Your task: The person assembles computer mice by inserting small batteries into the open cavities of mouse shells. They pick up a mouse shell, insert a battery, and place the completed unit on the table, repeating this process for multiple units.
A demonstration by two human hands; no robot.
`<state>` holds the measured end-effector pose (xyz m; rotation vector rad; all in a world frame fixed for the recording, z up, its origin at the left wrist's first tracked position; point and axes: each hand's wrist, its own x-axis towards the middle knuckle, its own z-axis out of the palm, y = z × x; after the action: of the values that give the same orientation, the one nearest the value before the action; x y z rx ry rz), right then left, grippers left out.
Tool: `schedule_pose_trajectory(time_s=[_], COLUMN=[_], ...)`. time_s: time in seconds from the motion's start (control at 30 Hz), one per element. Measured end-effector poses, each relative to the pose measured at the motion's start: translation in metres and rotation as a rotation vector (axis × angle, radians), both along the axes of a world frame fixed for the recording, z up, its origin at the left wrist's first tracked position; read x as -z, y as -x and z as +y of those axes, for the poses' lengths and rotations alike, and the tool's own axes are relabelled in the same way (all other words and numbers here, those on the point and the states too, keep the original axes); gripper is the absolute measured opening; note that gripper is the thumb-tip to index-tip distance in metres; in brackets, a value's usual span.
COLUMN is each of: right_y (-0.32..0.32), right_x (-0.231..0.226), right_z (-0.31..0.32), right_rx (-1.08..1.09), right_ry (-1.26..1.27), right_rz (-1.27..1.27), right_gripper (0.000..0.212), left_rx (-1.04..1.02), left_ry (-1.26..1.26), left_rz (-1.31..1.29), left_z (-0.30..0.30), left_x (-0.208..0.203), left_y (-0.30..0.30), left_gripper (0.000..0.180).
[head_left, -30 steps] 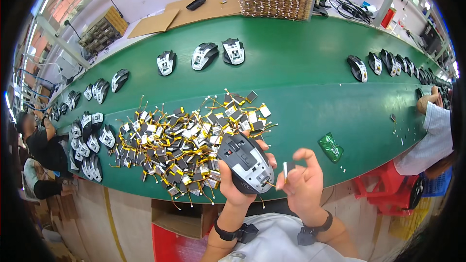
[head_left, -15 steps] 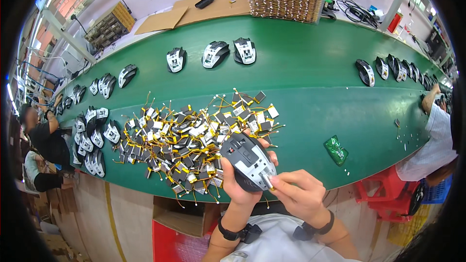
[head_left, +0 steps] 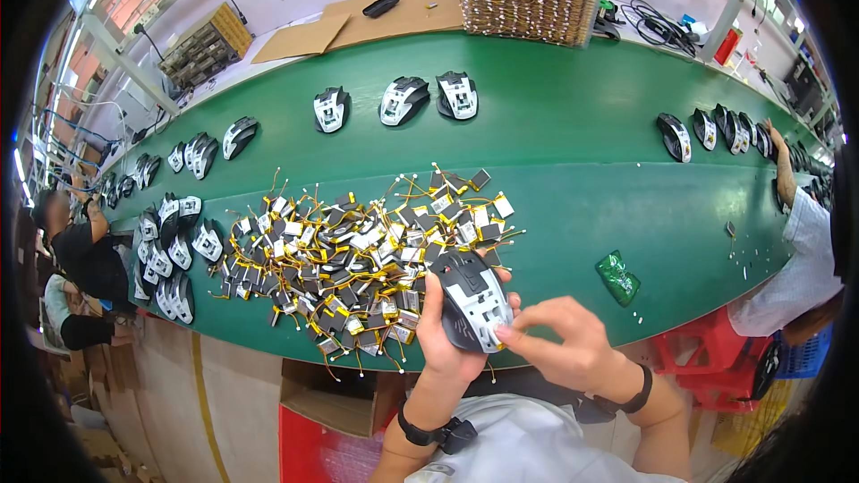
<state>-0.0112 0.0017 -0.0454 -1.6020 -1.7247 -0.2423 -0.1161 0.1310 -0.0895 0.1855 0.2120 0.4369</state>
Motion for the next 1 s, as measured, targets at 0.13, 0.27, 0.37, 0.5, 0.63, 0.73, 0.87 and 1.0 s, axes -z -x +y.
schedule_pose_trajectory(time_s=[0.13,0.27,0.37,0.5,0.63,0.73,0.87,1.0], right_y=[-0.003,0.011,0.014,0.022,0.021,0.021,0.025,0.023], right_x=[-0.006,0.001,0.010,0.011,0.008,0.008,0.014,0.016], right_z=[-0.002,-0.001,-0.003,-0.010,-0.010,-0.002,0.002,0.002], right_rx=[0.054,0.232,0.287,0.250,0.149,0.215,0.271,0.264], right_ry=[0.083,0.043,0.097,0.007,0.051,-0.013,-0.012,-0.013], right_rz=[0.436,0.534,0.592,0.575,0.471,0.444,0.389,0.503], right_gripper=[0.021,0.017,0.017,0.021,0.024,0.023,0.020,0.019], left_rx=[-0.010,-0.047,-0.086,-0.109,-0.138,-0.111,-0.155,-0.164], left_ry=[-0.116,-0.193,-0.294,-0.276,-0.241,-0.153,-0.083,-0.071], left_rz=[-0.055,-0.009,0.047,-0.039,-0.052,-0.042,-0.013,0.003], left_z=[-0.011,-0.017,-0.015,-0.012,-0.012,-0.015,-0.016,-0.020], left_x=[0.000,0.004,0.008,0.016,0.016,0.012,0.013,0.007], left_y=[-0.001,-0.005,-0.006,-0.007,-0.010,-0.010,-0.010,-0.009], left_gripper=[0.070,0.069,0.068,0.068,0.066,0.066,0.065,0.063])
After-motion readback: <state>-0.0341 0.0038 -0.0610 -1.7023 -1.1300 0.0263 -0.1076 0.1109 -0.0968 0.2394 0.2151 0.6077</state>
